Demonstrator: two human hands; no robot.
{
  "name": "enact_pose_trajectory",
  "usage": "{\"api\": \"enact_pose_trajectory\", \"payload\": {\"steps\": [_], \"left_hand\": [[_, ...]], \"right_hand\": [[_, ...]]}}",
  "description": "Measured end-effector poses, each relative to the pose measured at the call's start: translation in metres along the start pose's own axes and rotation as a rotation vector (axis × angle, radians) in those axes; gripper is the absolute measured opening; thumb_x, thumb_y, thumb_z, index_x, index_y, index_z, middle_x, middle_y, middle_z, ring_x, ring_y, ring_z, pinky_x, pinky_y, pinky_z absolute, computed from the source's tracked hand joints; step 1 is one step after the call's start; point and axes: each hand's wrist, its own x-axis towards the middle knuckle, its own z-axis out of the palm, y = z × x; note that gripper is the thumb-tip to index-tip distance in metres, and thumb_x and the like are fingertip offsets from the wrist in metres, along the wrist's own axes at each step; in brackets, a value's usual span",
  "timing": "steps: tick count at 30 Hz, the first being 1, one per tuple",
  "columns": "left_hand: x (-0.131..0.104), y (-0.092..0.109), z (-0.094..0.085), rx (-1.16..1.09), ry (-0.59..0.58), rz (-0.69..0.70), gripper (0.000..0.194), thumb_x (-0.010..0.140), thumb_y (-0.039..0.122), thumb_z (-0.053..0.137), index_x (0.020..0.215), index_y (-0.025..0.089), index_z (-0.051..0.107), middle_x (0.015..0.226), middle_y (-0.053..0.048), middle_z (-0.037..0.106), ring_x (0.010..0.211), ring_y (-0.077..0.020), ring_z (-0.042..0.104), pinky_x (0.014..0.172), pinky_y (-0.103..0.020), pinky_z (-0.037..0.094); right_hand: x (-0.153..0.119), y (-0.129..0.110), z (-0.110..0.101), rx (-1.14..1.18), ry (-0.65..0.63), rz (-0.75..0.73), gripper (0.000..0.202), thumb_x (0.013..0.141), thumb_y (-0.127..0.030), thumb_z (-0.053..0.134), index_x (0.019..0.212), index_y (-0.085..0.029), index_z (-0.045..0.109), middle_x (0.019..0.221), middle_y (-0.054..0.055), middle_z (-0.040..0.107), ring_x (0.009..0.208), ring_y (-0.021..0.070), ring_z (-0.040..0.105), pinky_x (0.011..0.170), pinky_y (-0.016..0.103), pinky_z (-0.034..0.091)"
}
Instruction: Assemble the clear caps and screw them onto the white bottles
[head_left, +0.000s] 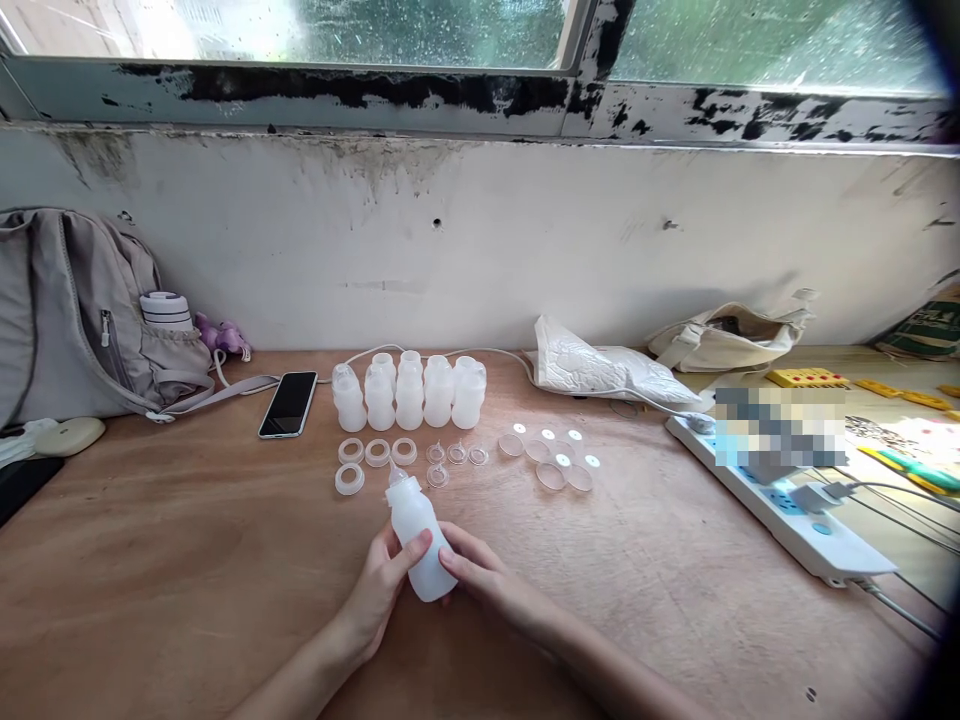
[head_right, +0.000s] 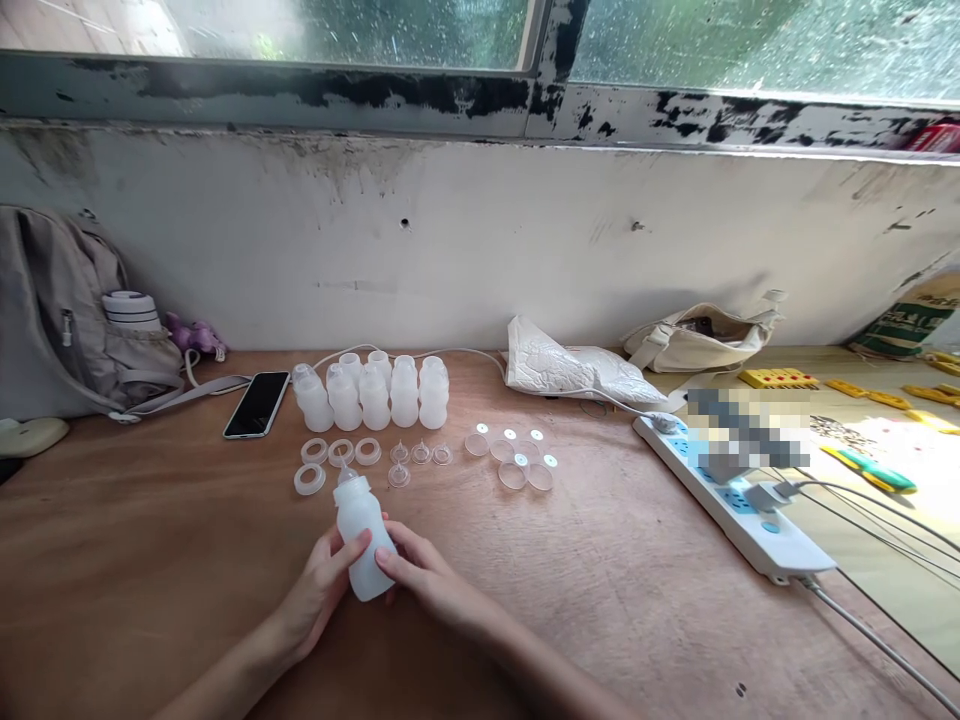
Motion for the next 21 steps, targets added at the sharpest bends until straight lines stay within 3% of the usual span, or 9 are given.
{"api": "enact_pose_trajectory", "payload": {"steps": [3,7,10,12,15,18,21], "left_hand": [[0.001,0.003,-0.004,0.010,0.078,0.070,0.030,0.071,0.034,0.062,0.095,0.017,0.057,0.089,-0.004,0.059,0.087,-0.0190,0.053,0.073,-0.026,0.042],[0.004,0.009,-0.010,0.062,0.116,0.096,0.028,0.069,0.032,0.064,0.093,0.019,0.057,0.084,-0.001,0.056,0.077,-0.0136,0.049,0.064,-0.022,0.040],[0.005,0.011,-0.011,0.089,0.124,0.114,0.037,0.067,0.032,0.065,0.099,0.019,0.053,0.087,-0.002,0.056,0.075,-0.0129,0.049,0.062,-0.021,0.039],[0.005,0.012,-0.011,0.110,0.123,0.118,0.038,0.066,0.033,0.065,0.099,0.019,0.052,0.089,-0.002,0.057,0.075,-0.0131,0.049,0.062,-0.021,0.038],[0.005,0.014,-0.012,0.172,0.126,0.139,0.035,0.068,0.035,0.063,0.097,0.019,0.053,0.095,-0.004,0.058,0.082,-0.0155,0.051,0.065,-0.021,0.039],[0.007,0.017,-0.015,0.264,0.123,0.164,0.038,0.069,0.036,0.061,0.101,0.018,0.053,0.101,-0.006,0.058,0.092,-0.0195,0.051,0.073,-0.024,0.040],[0.011,0.019,-0.018,0.362,0.165,0.210,0.045,0.064,0.037,0.064,0.102,0.017,0.053,0.102,-0.007,0.057,0.095,-0.0226,0.051,0.077,-0.028,0.041]], "right_hand": [[0.002,-0.009,-0.027,-0.412,0.154,-0.084,0.034,0.080,-0.046,0.047,0.096,-0.019,0.061,0.087,0.004,0.052,0.070,0.0136,0.050,0.062,0.027,0.042],[-0.001,-0.023,-0.086,-0.854,0.678,-0.181,0.028,0.077,-0.040,0.049,0.087,-0.017,0.062,0.069,0.003,0.050,0.056,0.0136,0.047,0.055,0.027,0.039],[-0.011,-0.031,-0.125,-1.126,0.939,-0.083,0.027,0.073,-0.035,0.050,0.091,-0.018,0.062,0.072,0.003,0.051,0.056,0.0151,0.049,0.056,0.028,0.037],[-0.017,-0.033,-0.141,-1.209,0.943,0.032,0.029,0.071,-0.034,0.051,0.093,-0.018,0.062,0.070,0.003,0.053,0.057,0.0165,0.051,0.056,0.028,0.037],[-0.021,-0.033,-0.148,-1.204,0.856,0.105,0.027,0.068,-0.034,0.054,0.088,-0.018,0.063,0.064,0.002,0.053,0.058,0.0171,0.052,0.054,0.027,0.036],[-0.019,-0.035,-0.140,-1.067,0.849,0.026,0.026,0.068,-0.040,0.056,0.081,-0.018,0.063,0.059,0.000,0.052,0.053,0.0148,0.050,0.051,0.025,0.035],[-0.015,-0.038,-0.125,-0.767,0.824,-0.063,0.032,0.070,-0.048,0.055,0.076,-0.017,0.060,0.055,-0.002,0.047,0.045,0.0101,0.043,0.043,0.022,0.032]]}}
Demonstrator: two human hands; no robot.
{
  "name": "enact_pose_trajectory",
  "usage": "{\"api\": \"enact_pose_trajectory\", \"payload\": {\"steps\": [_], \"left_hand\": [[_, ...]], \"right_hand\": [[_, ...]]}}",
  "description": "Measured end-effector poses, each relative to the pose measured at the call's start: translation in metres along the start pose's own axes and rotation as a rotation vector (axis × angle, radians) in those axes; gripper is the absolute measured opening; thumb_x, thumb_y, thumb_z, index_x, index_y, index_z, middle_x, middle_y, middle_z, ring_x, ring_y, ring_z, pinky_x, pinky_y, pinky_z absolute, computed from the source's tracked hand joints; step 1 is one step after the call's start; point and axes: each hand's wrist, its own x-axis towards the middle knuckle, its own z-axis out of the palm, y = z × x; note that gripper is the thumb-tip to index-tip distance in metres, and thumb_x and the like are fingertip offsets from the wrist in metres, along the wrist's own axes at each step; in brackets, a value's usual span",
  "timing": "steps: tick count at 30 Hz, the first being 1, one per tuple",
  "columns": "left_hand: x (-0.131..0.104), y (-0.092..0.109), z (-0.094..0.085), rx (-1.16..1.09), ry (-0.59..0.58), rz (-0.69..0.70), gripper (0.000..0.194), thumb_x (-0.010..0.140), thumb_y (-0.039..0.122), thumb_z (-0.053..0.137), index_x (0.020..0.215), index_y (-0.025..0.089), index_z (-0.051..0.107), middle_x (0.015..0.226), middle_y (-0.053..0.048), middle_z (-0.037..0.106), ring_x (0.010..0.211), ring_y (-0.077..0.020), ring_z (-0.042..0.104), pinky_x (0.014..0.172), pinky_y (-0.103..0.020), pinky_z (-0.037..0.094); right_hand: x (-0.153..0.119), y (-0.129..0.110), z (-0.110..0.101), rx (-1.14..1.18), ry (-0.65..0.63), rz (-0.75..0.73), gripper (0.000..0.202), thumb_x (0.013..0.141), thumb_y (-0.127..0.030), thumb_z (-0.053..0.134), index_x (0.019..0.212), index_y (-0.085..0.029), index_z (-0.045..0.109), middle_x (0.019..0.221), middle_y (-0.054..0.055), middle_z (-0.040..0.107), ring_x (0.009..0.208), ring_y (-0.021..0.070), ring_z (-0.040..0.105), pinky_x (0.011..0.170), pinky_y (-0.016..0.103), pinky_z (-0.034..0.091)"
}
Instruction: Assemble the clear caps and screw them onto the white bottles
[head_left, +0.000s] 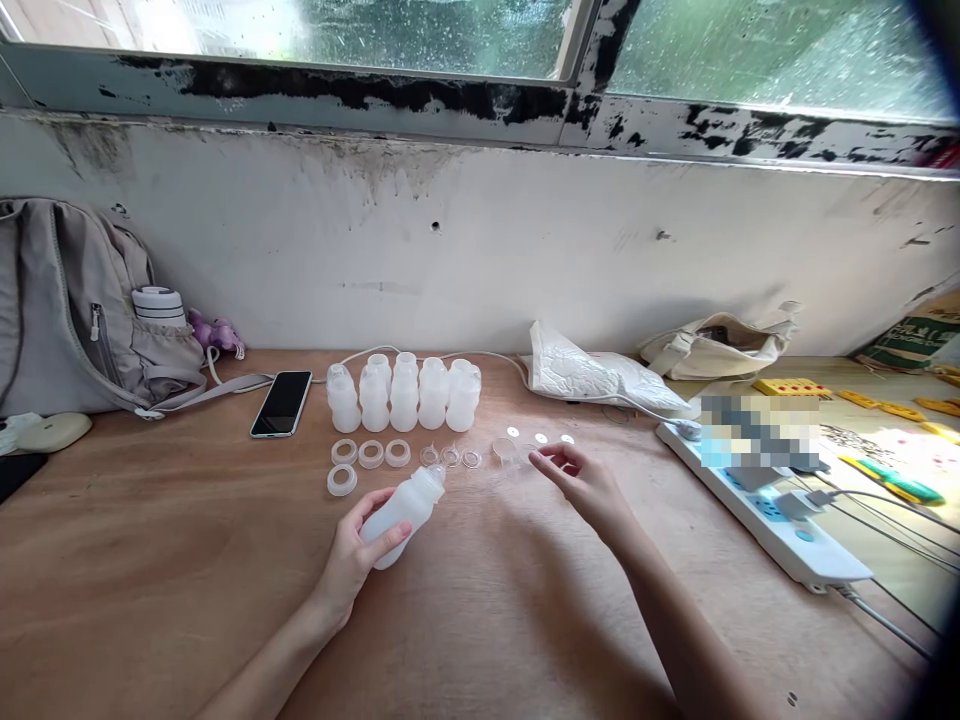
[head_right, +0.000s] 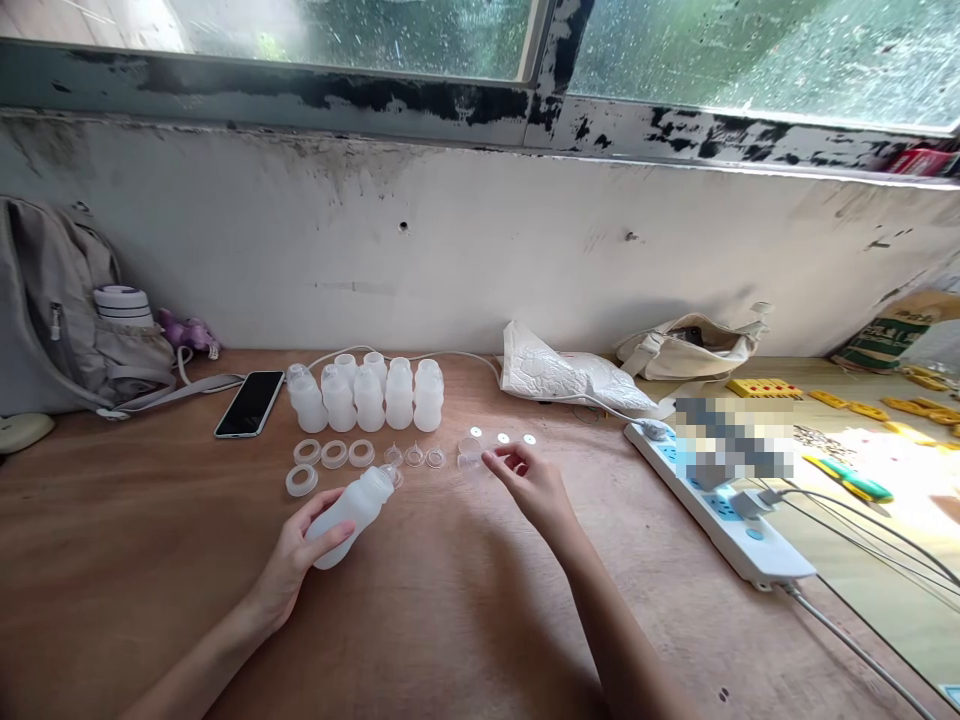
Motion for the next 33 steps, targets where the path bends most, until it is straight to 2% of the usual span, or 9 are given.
{"api": "enact_pose_trajectory", "payload": {"steps": [3,6,9,13,17,24,27,30,33], "left_hand": [[0.004,-0.003,-0.002,0.108,0.067,0.061,0.046,0.057,0.037,0.068,0.096,0.017,0.054,0.096,-0.006,0.057,0.088,-0.0219,0.053,0.073,-0.028,0.043],[0.005,-0.005,-0.002,0.159,0.044,0.046,0.040,0.059,0.039,0.066,0.090,0.017,0.054,0.083,-0.002,0.058,0.074,-0.0172,0.054,0.063,-0.024,0.043],[0.004,-0.005,-0.002,0.150,0.027,0.037,0.038,0.060,0.040,0.065,0.089,0.017,0.054,0.081,-0.001,0.057,0.071,-0.0151,0.053,0.059,-0.022,0.042],[0.005,-0.005,-0.003,0.175,0.006,0.063,0.036,0.061,0.039,0.065,0.087,0.017,0.054,0.082,-0.001,0.056,0.072,-0.0146,0.052,0.061,-0.022,0.042],[0.005,-0.006,-0.003,0.214,-0.019,0.099,0.035,0.060,0.037,0.065,0.086,0.017,0.054,0.084,-0.001,0.056,0.070,-0.0141,0.051,0.061,-0.022,0.041],[0.004,0.000,-0.005,0.170,-0.057,0.069,0.032,0.059,0.036,0.066,0.082,0.018,0.053,0.077,0.001,0.054,0.066,-0.0125,0.049,0.058,-0.020,0.039],[0.005,0.000,-0.009,0.143,-0.115,0.046,0.031,0.059,0.037,0.066,0.079,0.018,0.052,0.074,0.002,0.053,0.065,-0.0116,0.047,0.056,-0.019,0.038],[0.005,0.001,-0.011,0.130,-0.171,0.022,0.030,0.059,0.036,0.066,0.076,0.017,0.051,0.071,0.002,0.053,0.063,-0.0113,0.047,0.055,-0.019,0.036],[0.004,0.001,-0.011,0.106,-0.199,0.002,0.029,0.060,0.036,0.065,0.074,0.016,0.050,0.068,0.002,0.054,0.061,-0.0113,0.047,0.053,-0.020,0.035]], "right_hand": [[-0.007,-0.011,0.010,0.299,-0.063,0.079,0.034,0.069,-0.050,0.056,0.071,-0.016,0.057,0.053,-0.004,0.045,0.038,0.0059,0.035,0.036,0.019,0.026],[-0.015,-0.018,0.023,0.496,-0.144,0.114,0.034,0.069,-0.049,0.058,0.067,-0.016,0.053,0.054,-0.003,0.049,0.036,0.0048,0.037,0.033,0.018,0.026],[-0.024,-0.022,0.037,0.621,-0.224,0.131,0.034,0.069,-0.048,0.059,0.064,-0.015,0.051,0.056,-0.001,0.055,0.037,0.0060,0.043,0.034,0.019,0.032],[-0.035,-0.028,0.051,0.726,-0.256,0.208,0.034,0.067,-0.047,0.062,0.065,-0.014,0.050,0.060,0.003,0.060,0.045,0.0101,0.054,0.042,0.022,0.044],[-0.040,-0.031,0.056,0.732,-0.314,0.266,0.033,0.068,-0.046,0.062,0.070,-0.015,0.050,0.057,0.003,0.062,0.048,0.0123,0.059,0.048,0.025,0.048],[-0.041,-0.031,0.058,0.654,-0.406,0.273,0.037,0.070,-0.050,0.057,0.065,-0.016,0.043,0.053,0.002,0.060,0.043,0.0125,0.058,0.042,0.024,0.047],[-0.043,-0.032,0.059,0.642,-0.442,0.237,0.037,0.071,-0.053,0.055,0.075,-0.017,0.045,0.051,-0.002,0.056,0.043,0.0133,0.058,0.040,0.023,0.046],[-0.049,-0.032,0.062,0.577,-0.534,0.189,0.040,0.076,-0.055,0.046,0.089,-0.017,0.046,0.053,-0.004,0.054,0.041,0.0131,0.056,0.035,0.021,0.041],[-0.055,-0.031,0.066,0.399,-0.509,0.053,0.037,0.083,-0.052,0.035,0.075,-0.018,0.048,0.052,-0.004,0.050,0.039,0.0094,0.049,0.037,0.020,0.035]]}}
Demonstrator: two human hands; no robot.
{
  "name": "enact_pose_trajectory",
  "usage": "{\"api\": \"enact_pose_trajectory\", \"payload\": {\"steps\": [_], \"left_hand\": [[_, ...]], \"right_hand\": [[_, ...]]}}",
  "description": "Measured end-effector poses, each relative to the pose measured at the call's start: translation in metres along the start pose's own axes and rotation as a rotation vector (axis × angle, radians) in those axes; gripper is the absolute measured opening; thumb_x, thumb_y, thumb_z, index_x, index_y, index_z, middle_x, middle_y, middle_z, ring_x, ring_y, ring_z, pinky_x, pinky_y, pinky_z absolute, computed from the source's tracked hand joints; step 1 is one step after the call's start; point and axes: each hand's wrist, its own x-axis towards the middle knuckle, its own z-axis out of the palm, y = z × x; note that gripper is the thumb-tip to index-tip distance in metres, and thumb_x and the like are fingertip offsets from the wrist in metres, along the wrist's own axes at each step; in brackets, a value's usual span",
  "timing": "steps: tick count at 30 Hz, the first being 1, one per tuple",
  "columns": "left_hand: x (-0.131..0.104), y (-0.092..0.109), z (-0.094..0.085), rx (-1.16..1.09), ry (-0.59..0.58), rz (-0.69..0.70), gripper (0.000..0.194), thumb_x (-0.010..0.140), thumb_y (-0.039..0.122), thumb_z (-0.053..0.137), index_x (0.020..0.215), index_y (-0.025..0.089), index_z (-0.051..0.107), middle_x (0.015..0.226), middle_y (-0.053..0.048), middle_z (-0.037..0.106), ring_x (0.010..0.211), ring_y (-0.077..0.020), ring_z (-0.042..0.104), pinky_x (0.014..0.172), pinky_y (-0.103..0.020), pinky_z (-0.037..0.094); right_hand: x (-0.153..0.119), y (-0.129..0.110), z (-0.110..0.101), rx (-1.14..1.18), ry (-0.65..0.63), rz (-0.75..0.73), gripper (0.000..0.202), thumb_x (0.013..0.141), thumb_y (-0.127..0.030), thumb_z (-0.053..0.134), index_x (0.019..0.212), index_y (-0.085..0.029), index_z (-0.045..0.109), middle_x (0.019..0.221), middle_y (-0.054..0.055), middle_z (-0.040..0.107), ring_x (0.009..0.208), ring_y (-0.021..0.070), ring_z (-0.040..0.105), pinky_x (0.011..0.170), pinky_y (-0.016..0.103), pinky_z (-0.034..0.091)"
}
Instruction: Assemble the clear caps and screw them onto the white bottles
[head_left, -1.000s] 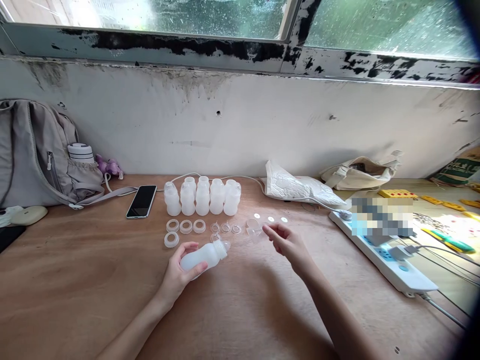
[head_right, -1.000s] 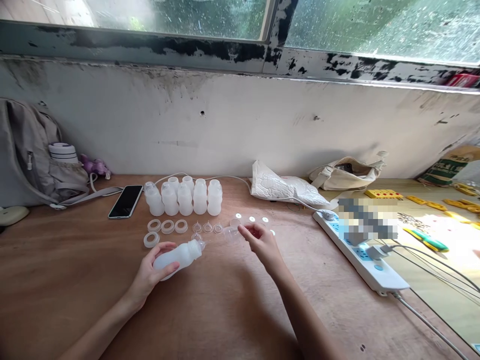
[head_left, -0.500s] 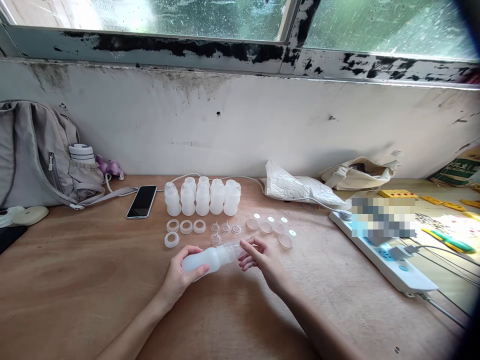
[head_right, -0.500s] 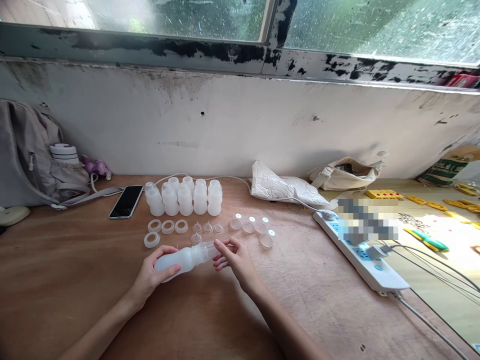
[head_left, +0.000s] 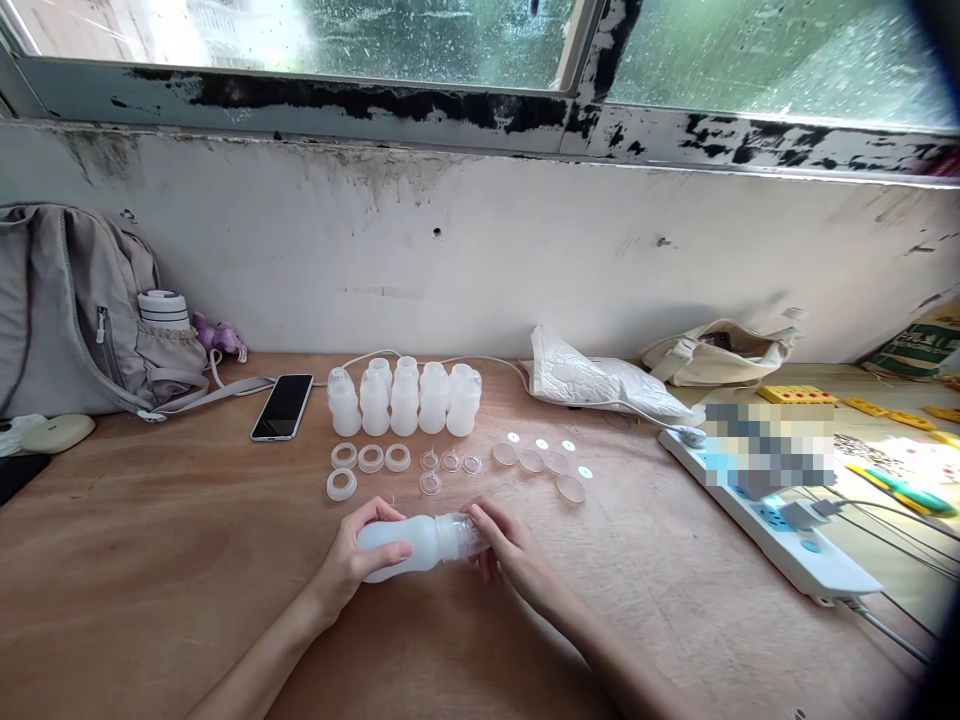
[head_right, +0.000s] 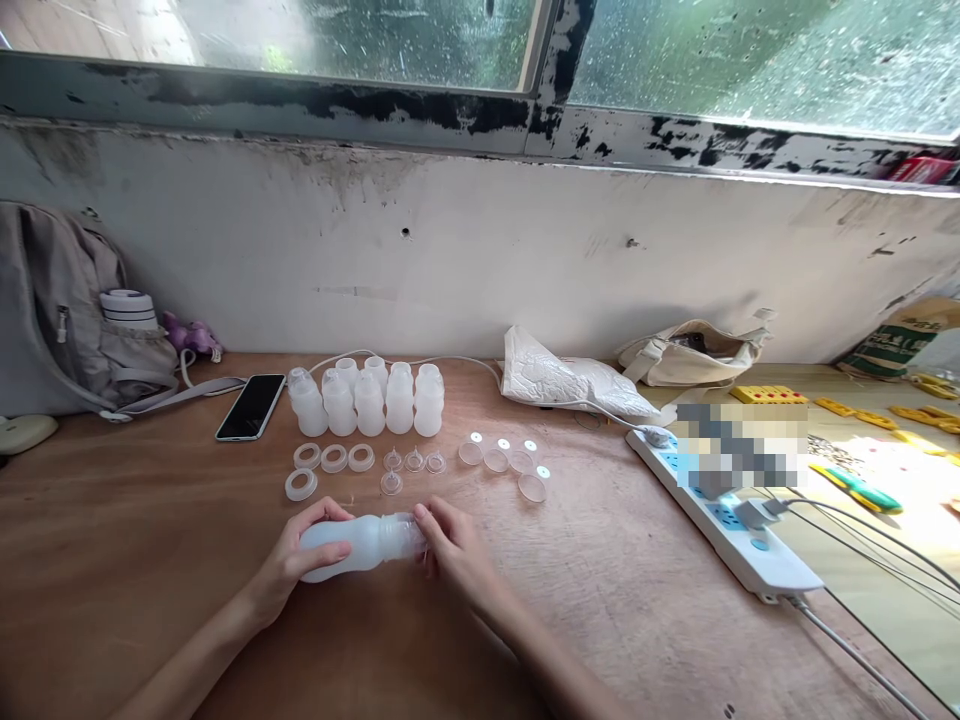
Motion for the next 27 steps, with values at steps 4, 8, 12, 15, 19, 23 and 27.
{"api": "enact_pose_trajectory", "payload": {"steps": [4,8,12,15,19,23,27], "left_hand": [[0.000,-0.002,0.000,-0.010,-0.037,-0.010,0.030,0.058,0.037,0.065,0.072,0.016,0.049,0.066,0.001,0.055,0.059,-0.0121,0.047,0.052,-0.021,0.034],[0.000,-0.004,0.002,0.000,-0.034,-0.010,0.031,0.055,0.037,0.066,0.070,0.016,0.049,0.065,0.001,0.055,0.057,-0.0119,0.046,0.051,-0.021,0.033],[-0.003,-0.003,0.006,-0.015,-0.047,0.000,0.028,0.056,0.035,0.066,0.069,0.017,0.050,0.065,0.002,0.055,0.057,-0.0114,0.046,0.051,-0.021,0.033],[-0.006,-0.005,0.009,-0.064,-0.025,-0.001,0.028,0.056,0.035,0.066,0.068,0.017,0.049,0.062,0.002,0.054,0.056,-0.0121,0.047,0.051,-0.021,0.033],[-0.007,-0.009,0.015,-0.122,-0.012,-0.005,0.030,0.053,0.035,0.067,0.068,0.017,0.047,0.060,0.003,0.051,0.055,-0.0112,0.043,0.050,-0.021,0.032],[-0.009,-0.009,0.019,-0.121,0.003,0.004,0.032,0.052,0.036,0.067,0.067,0.017,0.047,0.059,0.003,0.048,0.055,-0.0108,0.041,0.050,-0.020,0.031],[-0.012,-0.010,0.021,-0.101,0.035,0.035,0.032,0.052,0.037,0.067,0.067,0.018,0.045,0.058,0.003,0.045,0.054,-0.0108,0.039,0.050,-0.021,0.030]], "right_hand": [[-0.005,0.002,0.006,-0.333,0.156,-0.177,0.038,0.087,-0.042,0.031,0.058,-0.019,0.039,0.051,-0.003,0.045,0.049,0.0107,0.046,0.049,0.023,0.034],[-0.007,0.006,0.010,-0.530,0.245,-0.267,0.036,0.088,-0.037,0.026,0.059,-0.020,0.039,0.054,-0.002,0.048,0.049,0.0120,0.043,0.054,0.025,0.032],[-0.011,0.012,0.016,-0.484,0.288,-0.303,0.037,0.089,-0.034,0.021,0.062,-0.020,0.042,0.055,0.000,0.049,0.047,0.0120,0.042,0.050,0.025,0.032],[-0.014,0.011,0.020,-0.393,0.288,-0.285,0.038,0.090,-0.033,0.018,0.062,-0.021,0.041,0.052,-0.001,0.046,0.045,0.0117,0.042,0.047,0.024,0.032],[-0.017,0.010,0.025,-0.353,0.324,-0.313,0.038,0.090,-0.033,0.016,0.061,-0.021,0.038,0.049,-0.002,0.042,0.043,0.0115,0.040,0.046,0.024,0.031],[-0.020,0.013,0.027,-0.358,0.331,-0.373,0.037,0.089,-0.033,0.016,0.060,-0.021,0.035,0.048,-0.003,0.038,0.040,0.0108,0.038,0.043,0.024,0.029],[-0.022,0.015,0.029,-0.368,0.330,-0.418,0.034,0.089,-0.030,0.017,0.061,-0.022,0.034,0.048,-0.003,0.038,0.040,0.0109,0.038,0.044,0.024,0.029]]}}
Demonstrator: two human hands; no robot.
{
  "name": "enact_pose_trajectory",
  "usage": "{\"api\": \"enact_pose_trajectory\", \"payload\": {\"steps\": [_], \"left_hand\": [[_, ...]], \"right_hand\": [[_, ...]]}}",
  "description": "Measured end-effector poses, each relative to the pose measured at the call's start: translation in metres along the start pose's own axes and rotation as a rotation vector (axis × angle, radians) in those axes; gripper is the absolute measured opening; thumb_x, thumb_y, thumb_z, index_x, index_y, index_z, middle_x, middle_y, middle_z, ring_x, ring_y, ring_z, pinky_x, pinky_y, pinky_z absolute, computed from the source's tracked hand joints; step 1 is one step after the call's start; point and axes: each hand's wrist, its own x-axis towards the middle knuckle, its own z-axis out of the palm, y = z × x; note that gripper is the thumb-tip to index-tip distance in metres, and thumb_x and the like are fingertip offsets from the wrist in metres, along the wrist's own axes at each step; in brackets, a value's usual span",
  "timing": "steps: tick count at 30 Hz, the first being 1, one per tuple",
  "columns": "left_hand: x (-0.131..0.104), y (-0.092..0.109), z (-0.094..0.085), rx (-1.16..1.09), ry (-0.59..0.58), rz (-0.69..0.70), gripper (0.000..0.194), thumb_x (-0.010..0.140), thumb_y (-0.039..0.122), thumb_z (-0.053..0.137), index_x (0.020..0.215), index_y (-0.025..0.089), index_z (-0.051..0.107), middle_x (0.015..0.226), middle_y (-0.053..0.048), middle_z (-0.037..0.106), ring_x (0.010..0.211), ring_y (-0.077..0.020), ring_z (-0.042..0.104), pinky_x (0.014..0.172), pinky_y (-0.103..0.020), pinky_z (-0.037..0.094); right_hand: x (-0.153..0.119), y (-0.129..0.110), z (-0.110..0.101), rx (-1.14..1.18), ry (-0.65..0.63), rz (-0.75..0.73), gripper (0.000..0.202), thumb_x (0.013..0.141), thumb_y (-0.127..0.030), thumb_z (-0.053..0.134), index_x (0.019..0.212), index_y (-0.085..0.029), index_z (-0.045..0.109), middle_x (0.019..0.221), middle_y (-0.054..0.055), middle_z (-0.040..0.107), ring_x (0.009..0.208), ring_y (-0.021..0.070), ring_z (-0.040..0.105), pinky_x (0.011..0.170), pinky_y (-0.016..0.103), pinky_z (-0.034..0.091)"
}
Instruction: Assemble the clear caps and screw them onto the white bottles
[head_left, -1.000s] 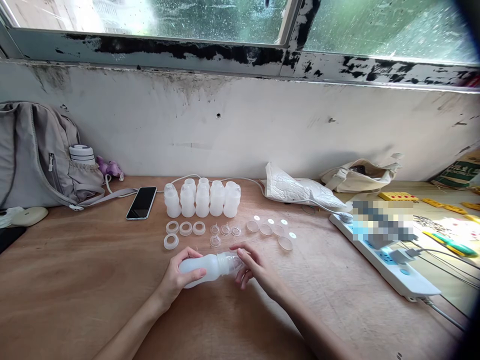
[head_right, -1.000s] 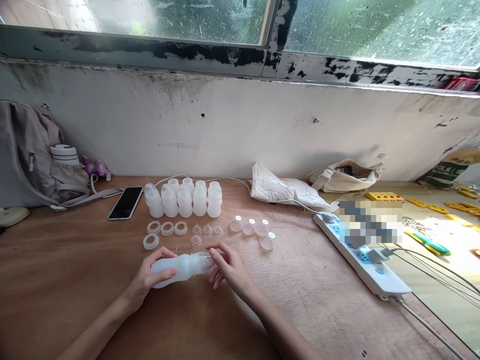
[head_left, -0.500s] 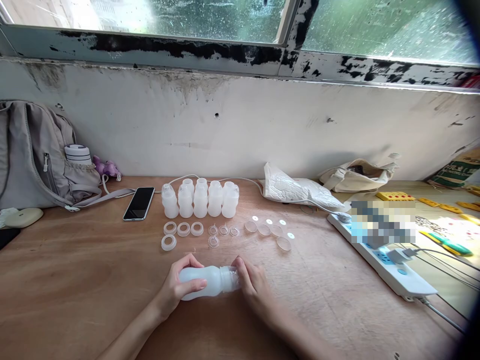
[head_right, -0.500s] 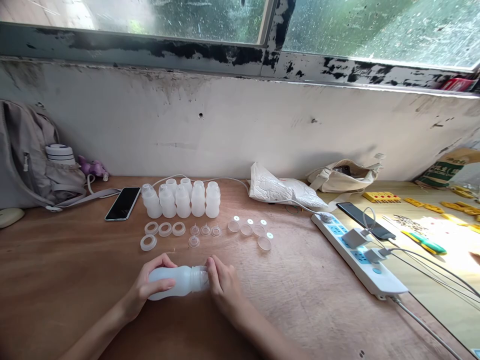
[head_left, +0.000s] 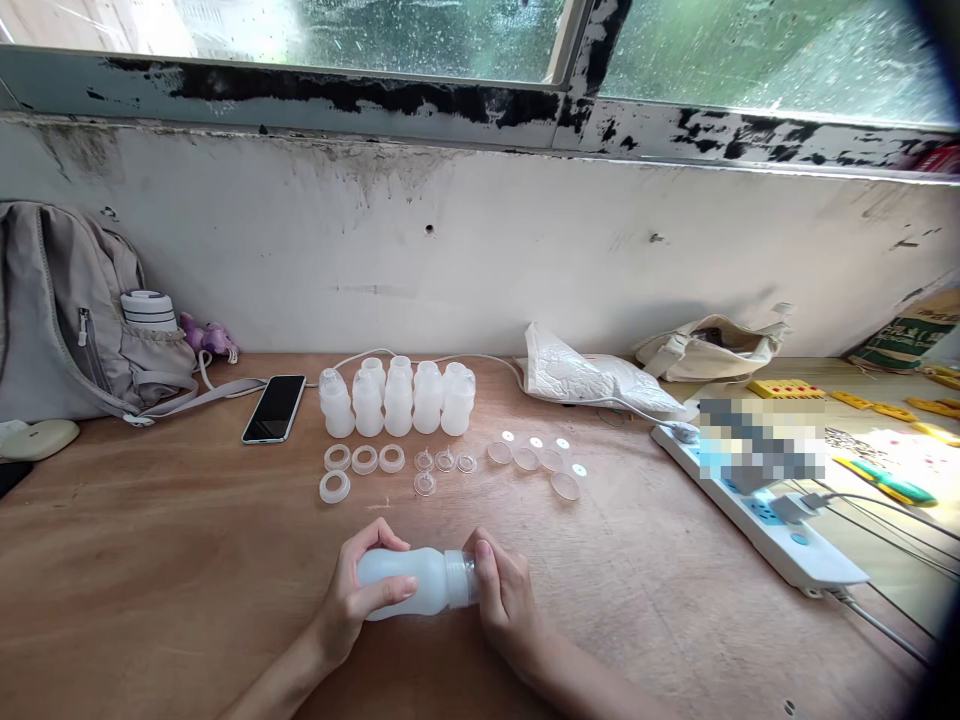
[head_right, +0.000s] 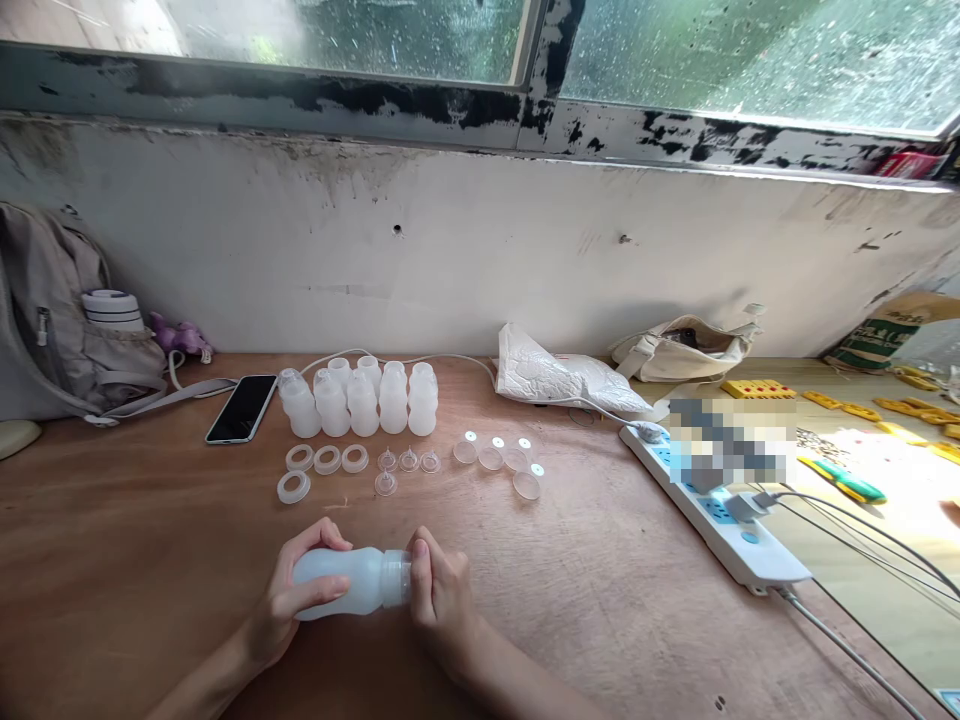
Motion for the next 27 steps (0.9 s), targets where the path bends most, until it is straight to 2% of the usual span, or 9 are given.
{"api": "enact_pose_trajectory", "payload": {"steps": [6,12,17,20,23,25,27], "left_hand": [[-0.001,-0.007,0.001,0.051,0.018,0.094,0.031,0.054,0.038,0.064,0.068,0.018,0.045,0.060,0.003,0.044,0.057,-0.0119,0.040,0.052,-0.022,0.032],[-0.003,-0.012,0.004,0.171,0.027,0.227,0.032,0.058,0.041,0.063,0.073,0.018,0.046,0.065,0.001,0.047,0.058,-0.0123,0.043,0.053,-0.023,0.034],[-0.004,-0.009,0.007,0.343,0.052,0.244,0.029,0.066,0.040,0.060,0.082,0.018,0.049,0.074,-0.001,0.053,0.064,-0.0148,0.049,0.058,-0.024,0.039],[-0.002,-0.007,0.007,0.376,0.112,0.278,0.032,0.068,0.040,0.059,0.090,0.019,0.050,0.087,-0.004,0.055,0.077,-0.0189,0.053,0.068,-0.028,0.042],[0.002,-0.009,0.005,0.296,0.090,0.309,0.049,0.070,0.039,0.059,0.111,0.019,0.042,0.110,-0.010,0.052,0.101,-0.0240,0.050,0.082,-0.032,0.041],[0.005,-0.012,0.003,0.220,0.095,0.326,0.053,0.073,0.039,0.057,0.117,0.018,0.037,0.121,-0.013,0.044,0.111,-0.0244,0.044,0.088,-0.033,0.038],[0.009,-0.017,0.002,0.173,0.121,0.316,0.046,0.075,0.040,0.053,0.114,0.019,0.039,0.123,-0.013,0.043,0.111,-0.0228,0.044,0.087,-0.032,0.038]], "right_hand": [[0.001,-0.002,0.000,0.008,0.030,-0.011,0.032,0.088,-0.028,0.019,0.061,-0.022,0.036,0.050,-0.002,0.040,0.042,0.0112,0.039,0.045,0.024,0.031],[0.000,0.004,0.000,0.050,0.086,-0.019,0.037,0.088,-0.032,0.018,0.061,-0.021,0.040,0.052,-0.001,0.042,0.045,0.0122,0.042,0.047,0.026,0.033],[0.011,0.002,-0.001,0.194,0.126,0.164,0.029,0.086,-0.040,0.031,0.072,-0.020,0.047,0.060,-0.001,0.048,0.053,0.0124,0.045,0.050,0.025,0.037],[0.022,-0.001,-0.004,0.397,0.109,0.298,0.028,0.083,-0.046,0.038,0.077,-0.020,0.047,0.064,-0.001,0.048,0.051,0.0116,0.045,0.044,0.022,0.038],[0.035,-0.006,-0.018,0.442,0.103,0.268,0.031,0.079,-0.049,0.044,0.074,-0.019,0.049,0.064,0.000,0.049,0.049,0.0112,0.044,0.040,0.022,0.038],[0.046,-0.012,-0.037,0.320,0.162,0.173,0.031,0.078,-0.049,0.047,0.075,-0.018,0.053,0.065,0.000,0.051,0.051,0.0120,0.046,0.043,0.023,0.039],[0.058,-0.022,-0.062,0.125,0.252,0.061,0.030,0.078,-0.048,0.048,0.078,-0.019,0.056,0.066,0.001,0.053,0.055,0.0135,0.048,0.048,0.024,0.040]]}}
